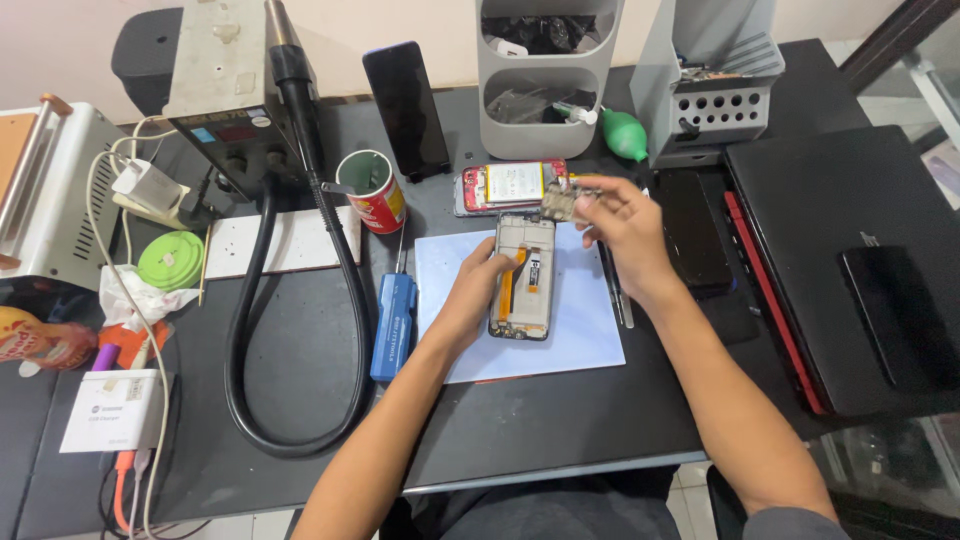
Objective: The person cleans the edges of a smartphone frame with a blue tool, then applies adhesive from a tube along the frame's perimeter. They align and press the screen assembly onto the frame, then flip the device to inspect the internal components.
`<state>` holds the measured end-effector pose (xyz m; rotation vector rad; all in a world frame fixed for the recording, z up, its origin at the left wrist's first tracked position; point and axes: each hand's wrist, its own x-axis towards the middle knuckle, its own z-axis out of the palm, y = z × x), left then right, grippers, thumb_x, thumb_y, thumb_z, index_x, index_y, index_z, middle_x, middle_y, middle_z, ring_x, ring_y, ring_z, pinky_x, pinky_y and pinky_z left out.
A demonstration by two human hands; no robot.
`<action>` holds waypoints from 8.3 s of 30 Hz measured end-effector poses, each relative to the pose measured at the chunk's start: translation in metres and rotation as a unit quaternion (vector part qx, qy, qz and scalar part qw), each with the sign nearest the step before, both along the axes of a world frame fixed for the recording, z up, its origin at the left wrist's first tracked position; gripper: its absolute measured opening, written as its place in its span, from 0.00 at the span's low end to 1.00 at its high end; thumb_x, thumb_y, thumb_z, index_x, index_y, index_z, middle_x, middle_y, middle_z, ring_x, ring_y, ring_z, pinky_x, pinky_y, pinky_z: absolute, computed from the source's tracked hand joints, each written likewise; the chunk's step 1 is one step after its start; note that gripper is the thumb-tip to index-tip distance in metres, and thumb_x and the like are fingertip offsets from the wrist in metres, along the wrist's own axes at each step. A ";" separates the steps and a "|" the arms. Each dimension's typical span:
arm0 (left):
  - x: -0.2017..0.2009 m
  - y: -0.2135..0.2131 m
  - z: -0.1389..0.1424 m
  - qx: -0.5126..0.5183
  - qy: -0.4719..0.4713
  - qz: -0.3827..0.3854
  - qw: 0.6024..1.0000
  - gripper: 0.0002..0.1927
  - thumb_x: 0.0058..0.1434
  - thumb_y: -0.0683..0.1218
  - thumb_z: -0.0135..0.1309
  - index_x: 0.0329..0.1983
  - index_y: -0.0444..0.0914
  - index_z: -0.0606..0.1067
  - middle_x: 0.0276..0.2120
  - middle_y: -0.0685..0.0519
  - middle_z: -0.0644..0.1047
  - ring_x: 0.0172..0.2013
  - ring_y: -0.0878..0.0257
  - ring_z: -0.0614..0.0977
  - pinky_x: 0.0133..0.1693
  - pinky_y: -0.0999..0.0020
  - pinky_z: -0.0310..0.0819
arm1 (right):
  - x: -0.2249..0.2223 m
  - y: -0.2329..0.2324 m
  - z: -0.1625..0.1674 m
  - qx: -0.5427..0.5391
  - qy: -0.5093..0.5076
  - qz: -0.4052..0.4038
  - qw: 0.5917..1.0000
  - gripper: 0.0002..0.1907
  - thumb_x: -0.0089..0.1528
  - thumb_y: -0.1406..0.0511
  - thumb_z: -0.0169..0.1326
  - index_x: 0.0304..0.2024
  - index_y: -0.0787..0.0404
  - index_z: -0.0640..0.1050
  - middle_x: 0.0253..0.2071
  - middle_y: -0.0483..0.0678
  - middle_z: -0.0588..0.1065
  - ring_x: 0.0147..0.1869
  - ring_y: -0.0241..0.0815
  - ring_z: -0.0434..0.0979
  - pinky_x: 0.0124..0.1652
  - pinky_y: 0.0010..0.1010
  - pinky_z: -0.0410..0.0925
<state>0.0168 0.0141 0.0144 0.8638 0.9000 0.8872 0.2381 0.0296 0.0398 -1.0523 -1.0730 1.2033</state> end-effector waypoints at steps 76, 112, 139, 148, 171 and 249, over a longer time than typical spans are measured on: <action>0.003 0.003 -0.014 0.099 0.102 0.005 0.990 0.18 0.65 0.46 0.53 0.55 0.32 0.74 0.40 0.48 0.81 0.38 0.65 0.82 0.41 0.70 0.78 | -0.030 -0.021 0.000 0.244 -0.390 0.028 0.887 0.18 0.60 0.68 0.64 0.53 0.63 0.80 0.47 0.49 0.73 0.37 0.35 0.75 0.34 0.26 0.71; 0.002 0.005 -0.012 0.056 0.001 0.028 0.998 0.20 0.71 0.52 0.44 0.55 0.33 0.74 0.44 0.48 0.80 0.42 0.65 0.81 0.44 0.71 0.76 | -0.027 -0.023 0.009 0.245 -0.423 0.020 0.872 0.23 0.56 0.66 0.66 0.52 0.64 0.75 0.51 0.51 0.71 0.45 0.42 0.75 0.38 0.30 0.71; 0.003 0.004 -0.014 0.112 0.026 0.063 0.991 0.20 0.74 0.52 0.39 0.47 0.31 0.75 0.40 0.50 0.78 0.41 0.67 0.76 0.46 0.70 0.72 | -0.026 -0.019 0.005 0.222 -0.349 0.033 0.910 0.16 0.58 0.65 0.66 0.49 0.62 0.81 0.47 0.49 0.77 0.42 0.36 0.80 0.36 0.26 0.76; 0.010 0.000 -0.018 0.156 0.052 0.013 0.986 0.21 0.74 0.53 0.40 0.46 0.33 0.76 0.39 0.52 0.78 0.41 0.68 0.76 0.45 0.72 0.71 | -0.029 -0.009 -0.010 -0.016 -0.092 0.081 0.992 0.12 0.65 0.65 0.60 0.48 0.66 0.82 0.41 0.48 0.81 0.45 0.32 0.78 0.46 0.25 0.70; 0.005 0.004 -0.013 0.134 0.033 0.011 0.990 0.22 0.74 0.55 0.40 0.50 0.32 0.76 0.43 0.50 0.80 0.44 0.68 0.79 0.48 0.73 0.73 | -0.027 -0.009 -0.012 -0.055 -0.062 0.089 0.993 0.17 0.64 0.62 0.61 0.49 0.68 0.81 0.40 0.46 0.80 0.42 0.32 0.77 0.42 0.26 0.71; 0.009 -0.001 -0.011 0.154 0.022 0.031 0.987 0.20 0.71 0.49 0.49 0.59 0.32 0.72 0.34 0.54 0.79 0.31 0.74 0.76 0.33 0.78 0.70 | -0.047 -0.021 -0.018 -0.020 0.024 0.104 0.994 0.18 0.62 0.73 0.58 0.54 0.65 0.70 0.45 0.47 0.79 0.46 0.32 0.79 0.45 0.25 0.72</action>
